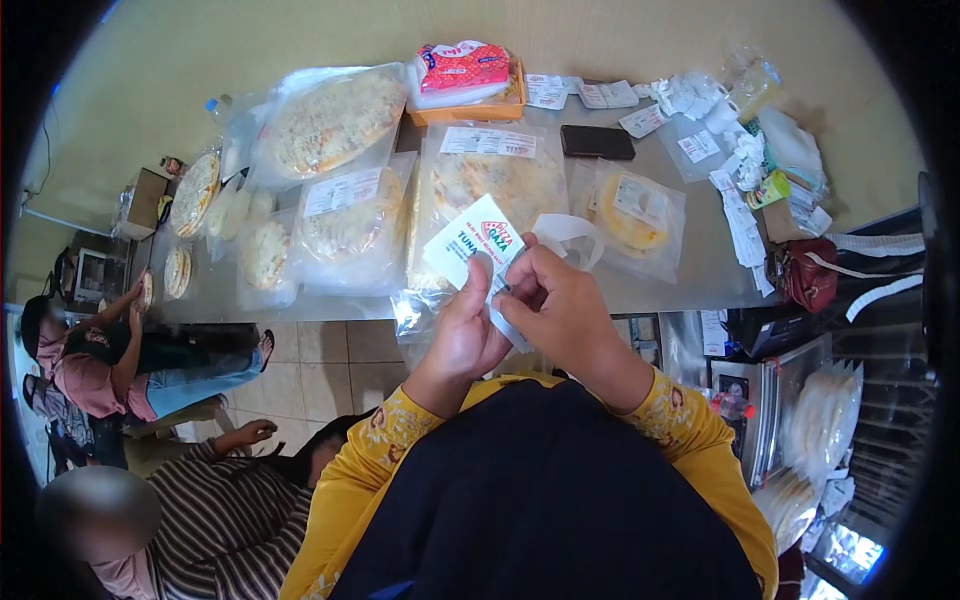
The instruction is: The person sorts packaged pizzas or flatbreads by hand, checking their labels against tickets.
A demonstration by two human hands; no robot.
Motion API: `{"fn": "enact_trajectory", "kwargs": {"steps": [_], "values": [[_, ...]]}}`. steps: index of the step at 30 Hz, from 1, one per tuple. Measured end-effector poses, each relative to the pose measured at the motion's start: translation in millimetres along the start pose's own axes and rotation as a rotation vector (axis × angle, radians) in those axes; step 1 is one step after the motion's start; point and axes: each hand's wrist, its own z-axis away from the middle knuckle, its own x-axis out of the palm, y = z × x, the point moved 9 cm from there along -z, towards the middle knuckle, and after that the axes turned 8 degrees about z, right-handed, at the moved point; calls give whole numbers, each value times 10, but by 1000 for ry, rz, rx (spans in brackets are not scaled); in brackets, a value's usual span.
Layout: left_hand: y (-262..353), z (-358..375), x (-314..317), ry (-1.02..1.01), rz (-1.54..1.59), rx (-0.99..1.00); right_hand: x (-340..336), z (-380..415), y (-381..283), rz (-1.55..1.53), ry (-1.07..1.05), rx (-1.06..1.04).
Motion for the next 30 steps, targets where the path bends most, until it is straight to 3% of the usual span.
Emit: {"fn": "enact_trajectory", "kwargs": {"steps": [3,7,10,13,16,17,20,23,26,29,30], "values": [[97,142,-82,-5,17,1,-38,65,-133,141,52,-50],[194,348,-164,38,-14,7,-419,147,84,141,317,-28],[188,503,-235,59,-55,-73,-194,150,377,-113,18,91],[111,637,-199,14,-99,-209,-70,180,496,105,110,-242],[181,756,-130,66,-334,-280,72,188,609,711,5,-173],[223,786,-96,50,-294,-278,76,178,704,841,124,-247],[489,712,4,-84,-246,-176,-5,142,1408,292,-212,82],[806,499,66,-31,-413,73,-528,450,1525,-4,-91,203],[652,221,-83,108,-429,20,-981,757,1507,-626,61,167],[102,-69,-134,69,-381,-157,-1451,733,1267,-1035,285,-316],[-114,-149,-109,79,-411,-205,-1549,690,1173,-1205,333,-334]]}}
